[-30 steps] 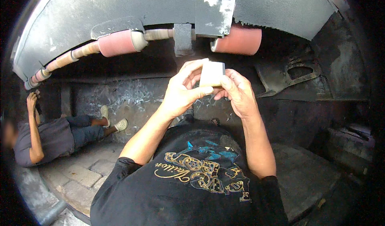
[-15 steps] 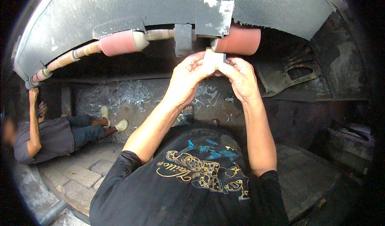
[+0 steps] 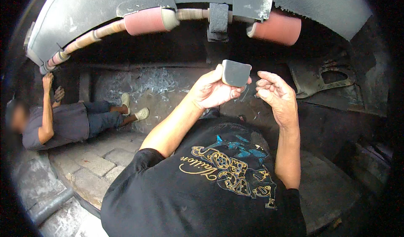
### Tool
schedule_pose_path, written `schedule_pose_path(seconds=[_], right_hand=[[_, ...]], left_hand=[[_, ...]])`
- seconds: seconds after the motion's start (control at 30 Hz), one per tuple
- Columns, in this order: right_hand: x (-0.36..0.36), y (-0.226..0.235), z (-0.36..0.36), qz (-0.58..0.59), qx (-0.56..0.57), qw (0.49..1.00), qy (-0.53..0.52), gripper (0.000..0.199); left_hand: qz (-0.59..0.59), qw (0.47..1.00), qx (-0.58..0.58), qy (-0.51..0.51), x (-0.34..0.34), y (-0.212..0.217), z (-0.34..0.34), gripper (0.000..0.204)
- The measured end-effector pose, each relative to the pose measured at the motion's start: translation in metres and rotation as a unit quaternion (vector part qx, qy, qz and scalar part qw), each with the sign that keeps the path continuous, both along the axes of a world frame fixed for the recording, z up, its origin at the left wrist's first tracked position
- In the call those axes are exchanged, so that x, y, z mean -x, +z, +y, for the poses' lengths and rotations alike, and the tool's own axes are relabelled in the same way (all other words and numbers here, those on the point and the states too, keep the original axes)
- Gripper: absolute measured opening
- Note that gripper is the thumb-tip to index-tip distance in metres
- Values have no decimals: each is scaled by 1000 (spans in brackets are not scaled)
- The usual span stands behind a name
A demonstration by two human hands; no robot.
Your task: The person uses a belt sander to smooth the edges of small rectangular blocks and a larger flat sheet of dark material. They repeatedly press the items against the moving belt, rotating them to sand different sides.
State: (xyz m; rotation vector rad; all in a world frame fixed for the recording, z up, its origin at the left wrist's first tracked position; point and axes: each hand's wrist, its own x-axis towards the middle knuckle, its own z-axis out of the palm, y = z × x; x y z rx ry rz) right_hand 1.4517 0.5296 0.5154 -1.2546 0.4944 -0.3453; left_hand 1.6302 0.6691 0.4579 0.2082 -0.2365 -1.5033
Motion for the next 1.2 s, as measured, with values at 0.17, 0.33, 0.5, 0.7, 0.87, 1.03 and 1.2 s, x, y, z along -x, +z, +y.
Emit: schedule_pose_path(seconds=[0.17, 0.33, 0.5, 0.7, 0.87, 1.03, 1.2], right_hand=[[4, -9, 3, -7, 68, 998, 15, 46], [4, -5, 9, -7, 127, 992, 27, 49], [1, 7, 17, 3, 278, 961, 10, 57], [-4, 26, 2, -16, 452, 886, 104, 73], [-18, 6, 5, 75, 159, 984, -7, 48], [-27, -10, 13, -12, 48, 997, -52, 46], [-40, -3, 3, -1, 7, 999, -41, 43]], left_hand=[[10, 999, 28, -33, 3, -5, 3, 78], [-29, 999, 30, -11, 5, -6, 3, 76], [-23, 999, 21, -29, 5, -15, 6, 72], [18, 984, -37, -172, -1, -9, 1, 57], [-261, 956, -130, -33, 5, 20, 4, 50], [-377, 905, -168, 97, 15, 38, 5, 62], [-366, 896, -188, 167, 14, 39, -7, 51]])
